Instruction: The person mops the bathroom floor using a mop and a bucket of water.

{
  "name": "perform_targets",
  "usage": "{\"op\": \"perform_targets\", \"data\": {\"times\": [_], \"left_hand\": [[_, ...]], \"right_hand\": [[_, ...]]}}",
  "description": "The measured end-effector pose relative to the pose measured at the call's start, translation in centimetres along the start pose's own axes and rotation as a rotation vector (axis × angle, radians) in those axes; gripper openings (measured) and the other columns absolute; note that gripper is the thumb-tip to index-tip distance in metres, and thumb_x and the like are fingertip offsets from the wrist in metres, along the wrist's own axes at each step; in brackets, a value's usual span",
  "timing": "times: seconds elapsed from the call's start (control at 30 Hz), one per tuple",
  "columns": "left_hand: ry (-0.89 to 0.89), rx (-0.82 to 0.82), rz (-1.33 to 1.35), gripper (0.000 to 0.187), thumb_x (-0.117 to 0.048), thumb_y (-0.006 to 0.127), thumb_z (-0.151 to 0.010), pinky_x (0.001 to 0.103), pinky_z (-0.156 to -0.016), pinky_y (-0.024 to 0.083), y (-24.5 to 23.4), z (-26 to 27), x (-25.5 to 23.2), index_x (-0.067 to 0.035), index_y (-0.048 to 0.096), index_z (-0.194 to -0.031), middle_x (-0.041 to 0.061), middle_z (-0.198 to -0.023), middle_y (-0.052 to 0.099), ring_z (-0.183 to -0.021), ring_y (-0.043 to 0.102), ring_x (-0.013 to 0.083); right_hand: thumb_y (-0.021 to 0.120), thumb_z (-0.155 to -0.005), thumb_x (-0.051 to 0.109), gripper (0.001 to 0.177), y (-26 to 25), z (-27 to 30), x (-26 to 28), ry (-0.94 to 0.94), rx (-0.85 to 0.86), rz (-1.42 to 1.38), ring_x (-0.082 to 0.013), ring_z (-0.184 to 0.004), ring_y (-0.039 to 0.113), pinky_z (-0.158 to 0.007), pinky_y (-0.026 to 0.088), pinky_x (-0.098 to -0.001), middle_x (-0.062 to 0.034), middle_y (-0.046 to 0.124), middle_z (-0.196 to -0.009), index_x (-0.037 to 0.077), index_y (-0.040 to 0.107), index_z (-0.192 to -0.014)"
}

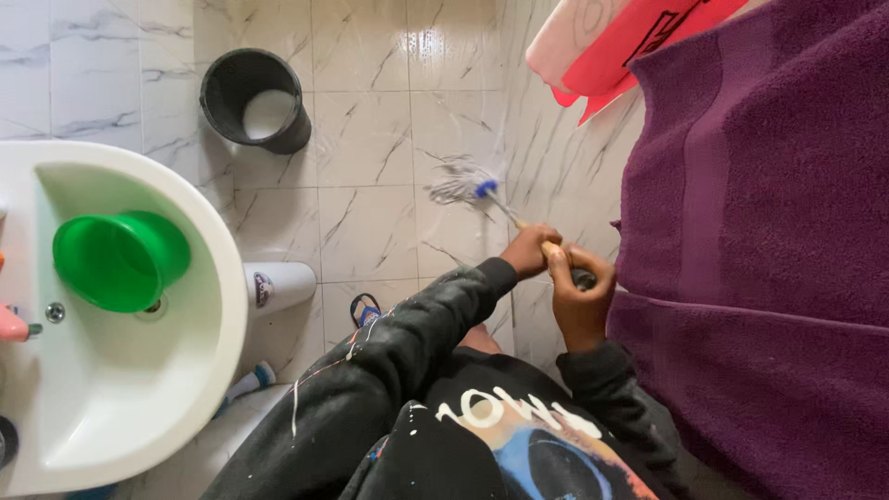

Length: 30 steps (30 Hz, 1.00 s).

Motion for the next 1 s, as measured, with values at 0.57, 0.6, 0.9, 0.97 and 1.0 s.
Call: {"op": "perform_targets", "data": {"times": [0.57, 0.6, 0.9, 0.97, 1.0], "left_hand": [[-0.362, 0.494, -0.299, 0.027, -0.026, 0.072, -0.077, 0.046, -0.085, 0.057, -2.4, 9.6, -5.3, -0.012, 0.079, -0.099, 0.017, -0.097, 0.077, -0.095, 0.073, 0.0350], [-0.364, 0.492, -0.303, 0.027, -0.025, 0.073, -0.076, 0.046, -0.084, 0.057, -3.0, 9.9, -5.0, -0.012, 0.079, -0.099, 0.017, -0.097, 0.076, -0.095, 0.073, 0.0351], [-0.402, 0.379, -0.276, 0.020, -0.022, 0.075, -0.074, 0.046, -0.078, 0.058, -10.1, 15.1, -2.1, -0.008, 0.079, -0.088, 0.021, -0.087, 0.074, -0.087, 0.073, 0.0375], [-0.439, 0.250, -0.248, 0.019, -0.021, 0.075, -0.076, 0.047, -0.078, 0.057, -11.8, 17.1, -2.7, -0.007, 0.078, -0.088, 0.021, -0.087, 0.073, -0.086, 0.072, 0.0384], [-0.461, 0.167, -0.237, 0.018, -0.020, 0.074, -0.077, 0.047, -0.078, 0.057, -12.4, 18.1, -3.0, -0.007, 0.078, -0.089, 0.021, -0.087, 0.073, -0.086, 0.072, 0.0388]], "right_hand": [[0.057, -0.097, -0.005, 0.039, 1.9, 8.7, 1.7, 0.242, -0.287, -0.614, -0.0116, -0.065, 0.043, -0.069, 0.039, -0.0304, 0.0009, 0.041, -0.065, 0.008, 0.043, -0.064], [0.057, -0.097, -0.005, 0.040, 2.4, 9.0, 1.7, 0.251, -0.281, -0.639, -0.0117, -0.065, 0.043, -0.069, 0.039, -0.0305, 0.0009, 0.040, -0.065, 0.008, 0.042, -0.063], [0.062, -0.092, -0.008, 0.008, 7.9, 11.2, 5.6, -0.353, 0.090, 0.378, -0.0156, -0.080, 0.062, -0.074, 0.053, -0.0311, -0.0053, 0.061, -0.083, -0.002, 0.061, -0.087], [0.063, -0.096, -0.009, 0.009, 8.6, 11.6, 5.4, -0.404, 0.199, 0.312, -0.0143, -0.080, 0.063, -0.080, 0.057, -0.0313, -0.0047, 0.062, -0.084, -0.001, 0.062, -0.093], [0.063, -0.094, -0.008, 0.008, 8.5, 11.5, 4.3, -0.229, 0.226, 0.081, -0.0136, -0.080, 0.064, -0.077, 0.057, -0.0307, -0.0047, 0.064, -0.085, 0.000, 0.061, -0.094]]}}
Point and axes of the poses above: each hand's wrist, its own z-axis away from the middle knuckle, its own y-axis out of the palm, x = y × z, the point moved 5 cm from there along -z, towards the middle knuckle
